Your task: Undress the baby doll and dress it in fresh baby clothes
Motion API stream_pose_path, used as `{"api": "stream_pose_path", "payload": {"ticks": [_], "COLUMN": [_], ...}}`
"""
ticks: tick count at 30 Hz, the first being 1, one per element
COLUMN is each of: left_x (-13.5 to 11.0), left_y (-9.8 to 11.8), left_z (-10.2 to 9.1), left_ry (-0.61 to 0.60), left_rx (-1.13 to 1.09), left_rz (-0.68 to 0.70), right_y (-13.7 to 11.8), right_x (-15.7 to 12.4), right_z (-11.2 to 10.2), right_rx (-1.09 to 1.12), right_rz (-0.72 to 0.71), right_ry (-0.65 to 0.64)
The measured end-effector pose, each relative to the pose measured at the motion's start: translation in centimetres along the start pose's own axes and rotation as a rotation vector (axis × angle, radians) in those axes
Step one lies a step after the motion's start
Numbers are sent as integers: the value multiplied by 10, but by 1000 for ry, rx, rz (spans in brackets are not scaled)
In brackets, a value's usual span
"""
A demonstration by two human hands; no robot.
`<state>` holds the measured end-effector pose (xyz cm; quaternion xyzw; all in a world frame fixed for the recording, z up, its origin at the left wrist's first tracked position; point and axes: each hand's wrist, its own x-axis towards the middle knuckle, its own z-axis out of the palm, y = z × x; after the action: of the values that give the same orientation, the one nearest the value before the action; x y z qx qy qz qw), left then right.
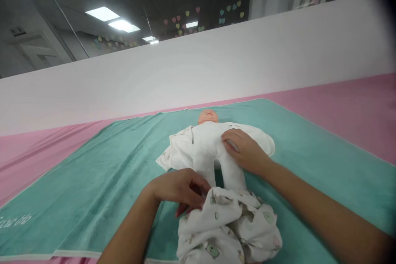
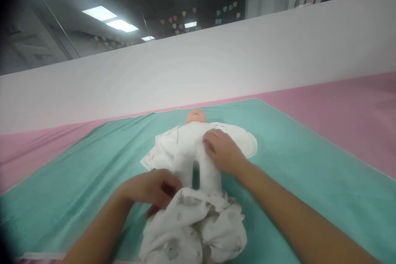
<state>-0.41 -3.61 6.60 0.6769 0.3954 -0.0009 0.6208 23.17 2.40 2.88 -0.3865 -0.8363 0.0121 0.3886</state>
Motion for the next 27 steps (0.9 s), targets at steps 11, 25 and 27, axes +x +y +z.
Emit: {"api": "stream_pose_path", "payload": {"ticks": [11,25,27], "left_x": [-1,15,20], "left_y": [7,-4,-9], "left_z": [13,13,14], "left_ry": [-259,749,836], "left_rx": [190,371,455], "left_rz": [97,362,398], "right_y": [-26,-41,-41], "right_x": [-10,-6,-4], "right_z": [6,-11,-15], "right_rx": [51,451,517], "right_rz": [-135,-206,-140], "right_ry": [-279,-449,-512]}}
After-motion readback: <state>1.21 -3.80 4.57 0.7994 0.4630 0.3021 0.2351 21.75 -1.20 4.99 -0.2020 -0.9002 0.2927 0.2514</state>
